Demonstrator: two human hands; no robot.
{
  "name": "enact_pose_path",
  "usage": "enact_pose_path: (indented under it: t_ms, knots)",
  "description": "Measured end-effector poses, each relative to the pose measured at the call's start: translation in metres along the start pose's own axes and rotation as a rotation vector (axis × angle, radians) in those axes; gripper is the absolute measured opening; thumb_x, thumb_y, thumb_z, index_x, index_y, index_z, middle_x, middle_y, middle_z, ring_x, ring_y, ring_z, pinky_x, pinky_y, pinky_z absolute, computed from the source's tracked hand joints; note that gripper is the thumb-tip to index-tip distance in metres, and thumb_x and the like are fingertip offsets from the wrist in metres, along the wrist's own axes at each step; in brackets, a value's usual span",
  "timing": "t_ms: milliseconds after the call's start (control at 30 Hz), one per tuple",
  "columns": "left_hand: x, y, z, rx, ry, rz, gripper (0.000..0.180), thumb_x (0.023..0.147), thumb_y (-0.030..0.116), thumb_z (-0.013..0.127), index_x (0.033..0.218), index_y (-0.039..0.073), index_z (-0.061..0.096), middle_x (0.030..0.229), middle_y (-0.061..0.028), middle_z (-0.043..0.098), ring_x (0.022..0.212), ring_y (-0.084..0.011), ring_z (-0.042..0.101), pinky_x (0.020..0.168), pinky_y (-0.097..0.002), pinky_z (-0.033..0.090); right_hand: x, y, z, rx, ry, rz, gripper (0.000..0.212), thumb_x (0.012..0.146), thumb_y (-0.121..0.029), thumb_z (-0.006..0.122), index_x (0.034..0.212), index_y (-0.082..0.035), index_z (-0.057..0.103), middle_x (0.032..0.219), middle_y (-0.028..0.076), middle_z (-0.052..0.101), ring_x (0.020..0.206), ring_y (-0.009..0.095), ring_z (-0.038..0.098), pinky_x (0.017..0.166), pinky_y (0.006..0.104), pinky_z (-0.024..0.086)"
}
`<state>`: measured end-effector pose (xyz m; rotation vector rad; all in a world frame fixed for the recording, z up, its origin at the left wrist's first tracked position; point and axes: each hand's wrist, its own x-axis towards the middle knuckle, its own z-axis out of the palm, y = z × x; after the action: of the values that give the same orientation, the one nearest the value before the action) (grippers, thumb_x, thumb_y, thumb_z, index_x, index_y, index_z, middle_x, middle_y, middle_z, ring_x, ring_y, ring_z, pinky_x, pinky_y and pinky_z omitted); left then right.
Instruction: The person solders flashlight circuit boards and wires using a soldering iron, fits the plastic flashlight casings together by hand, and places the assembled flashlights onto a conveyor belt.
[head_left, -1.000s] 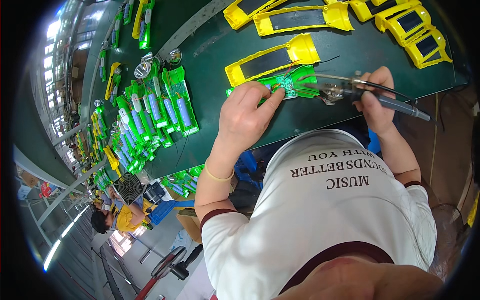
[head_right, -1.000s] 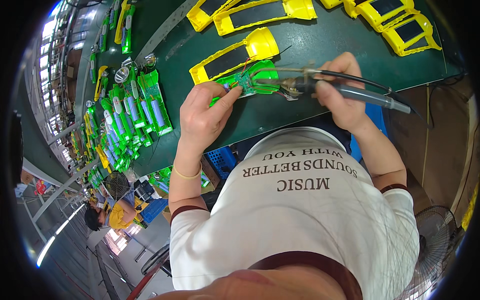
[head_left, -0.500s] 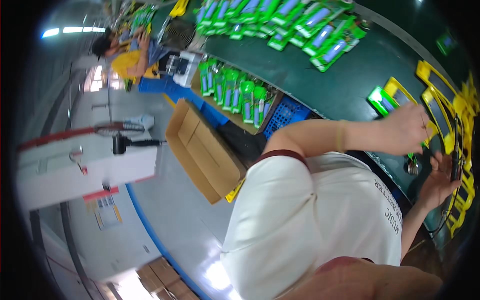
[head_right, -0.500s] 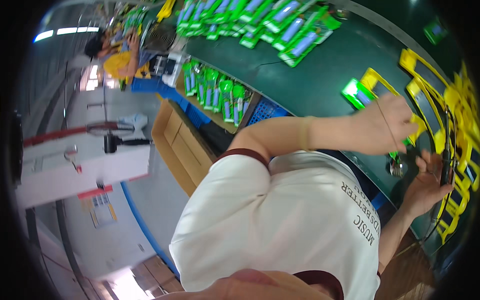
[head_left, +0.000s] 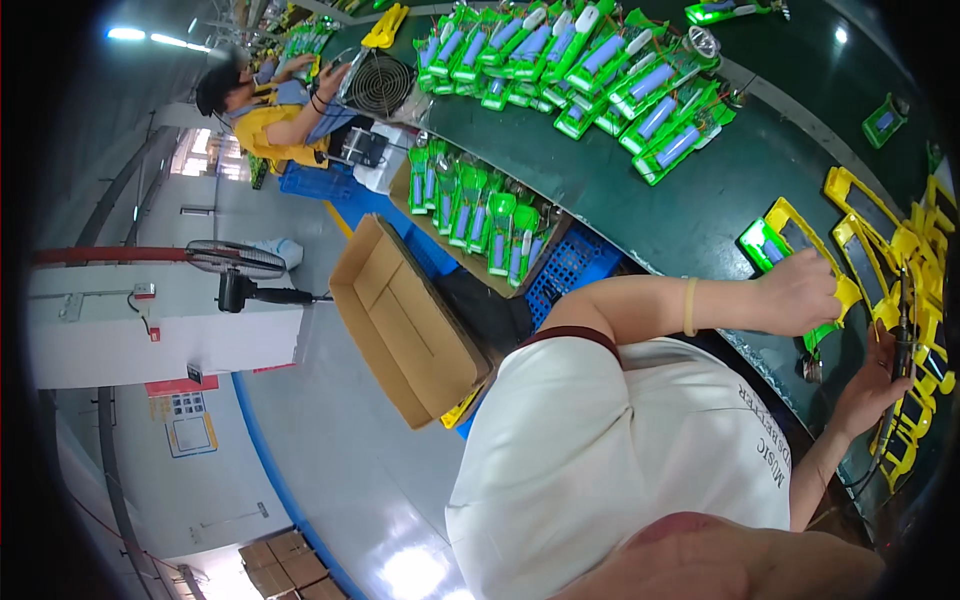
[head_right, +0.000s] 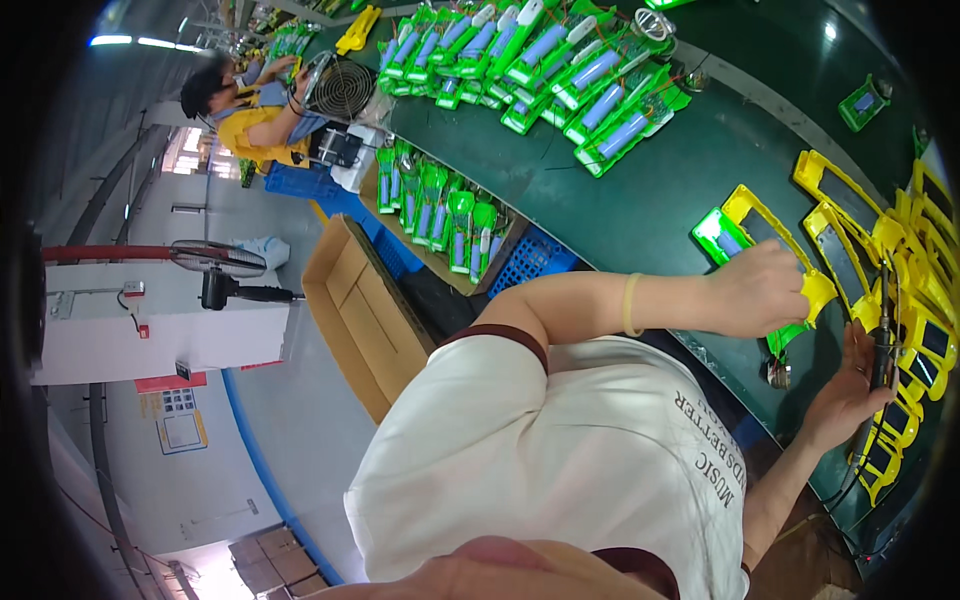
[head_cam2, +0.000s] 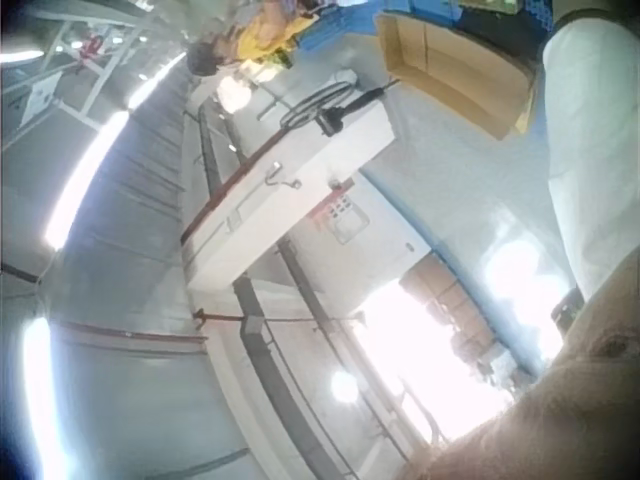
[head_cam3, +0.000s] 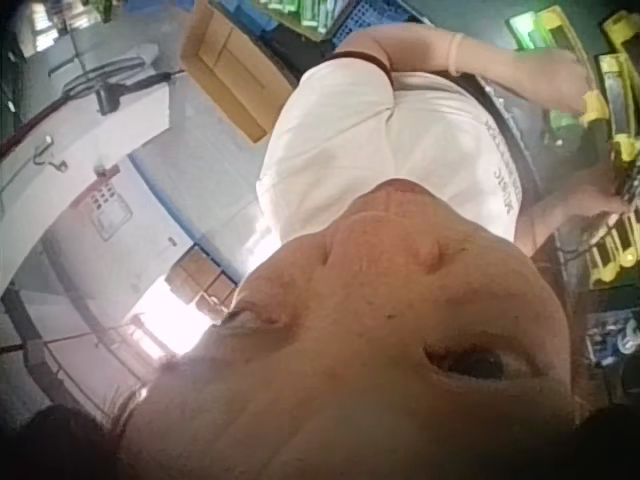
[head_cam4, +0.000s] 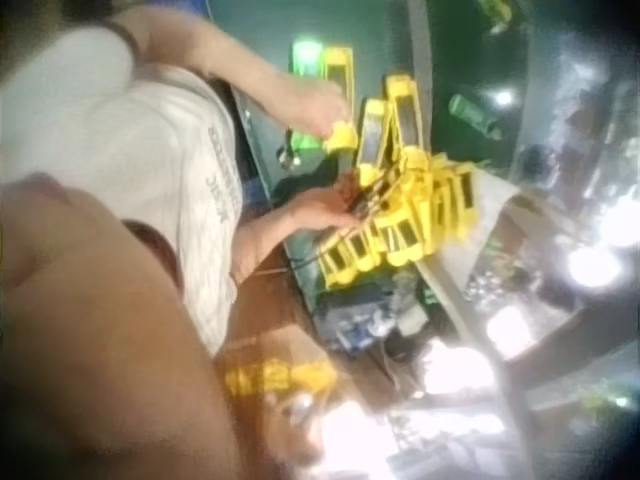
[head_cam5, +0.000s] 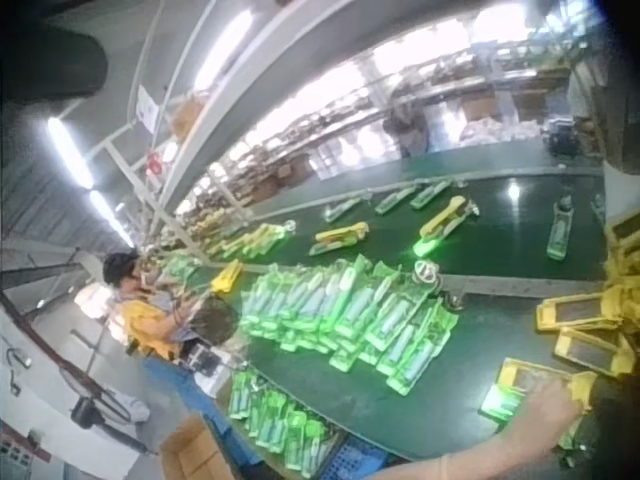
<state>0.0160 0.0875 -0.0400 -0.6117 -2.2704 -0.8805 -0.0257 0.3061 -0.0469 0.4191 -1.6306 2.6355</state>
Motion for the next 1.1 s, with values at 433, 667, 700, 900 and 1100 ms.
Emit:
enact_pose_path:
  t_ms: [433,667,700,900,1100]
  knots:
    - [0.011,-0.024,-0.034,-0.161,-0.281,-0.129,0.006,0.078,0.006,0.055,0.082,0.003,0.058,0.084,-0.0114,0.057,0.082,-0.0292,0.054,0.072,-0.0373,0.043,-0.029,-0.001,0.031,-0.079,0.030,0.144,0.040,0.094,-0.042,0.032,0.118,-0.011,0.035,0.103,0.018,0.055,0.093,0.031,0.059,0.076,0.0392,0.049]
    - [0.026,-0.015,-0.037,-0.103,-0.452,-0.188,0.008,0.073,0.011,0.065,0.081,0.008,0.064,0.074,-0.0073,0.063,0.071,-0.0243,0.058,0.064,-0.0338,0.047,-0.048,-0.014,0.019,-0.066,0.214,0.036,0.026,0.086,-0.025,0.056,0.097,-0.006,0.042,0.073,0.004,0.047,0.055,0.007,0.043,0.047,0.0185,0.034]
    - [0.028,-0.015,-0.038,-0.112,-0.465,-0.200,0.009,0.073,0.011,0.065,0.081,0.008,0.065,0.074,-0.0069,0.063,0.071,-0.0240,0.059,0.064,-0.0334,0.047,-0.049,-0.016,0.022,-0.034,0.242,0.038,0.024,0.083,-0.020,0.059,0.092,-0.006,0.042,0.072,0.003,0.047,0.053,0.006,0.040,0.045,0.0181,0.033]
    - [0.039,-0.011,-0.037,-0.059,-0.556,-0.180,0.007,0.073,0.009,0.064,0.080,0.007,0.065,0.075,-0.0073,0.063,0.069,-0.0223,0.059,0.062,-0.0319,0.048,-0.046,-0.020,0.023,-0.180,0.134,0.067,0.022,0.082,-0.015,0.061,0.084,-0.007,0.040,0.073,0.002,0.048,0.058,0.006,0.043,0.053,0.0196,0.037]
    - [0.042,-0.006,-0.033,-0.104,-0.570,-0.277,0.004,0.072,0.009,0.062,0.075,0.008,0.064,0.073,-0.0055,0.062,0.070,-0.0231,0.058,0.060,-0.0341,0.047,-0.046,-0.016,0.020,-0.371,0.111,0.122,0.021,0.079,-0.014,0.063,0.080,-0.005,0.043,0.073,0.001,0.048,0.066,0.006,0.042,0.059,0.0211,0.036]
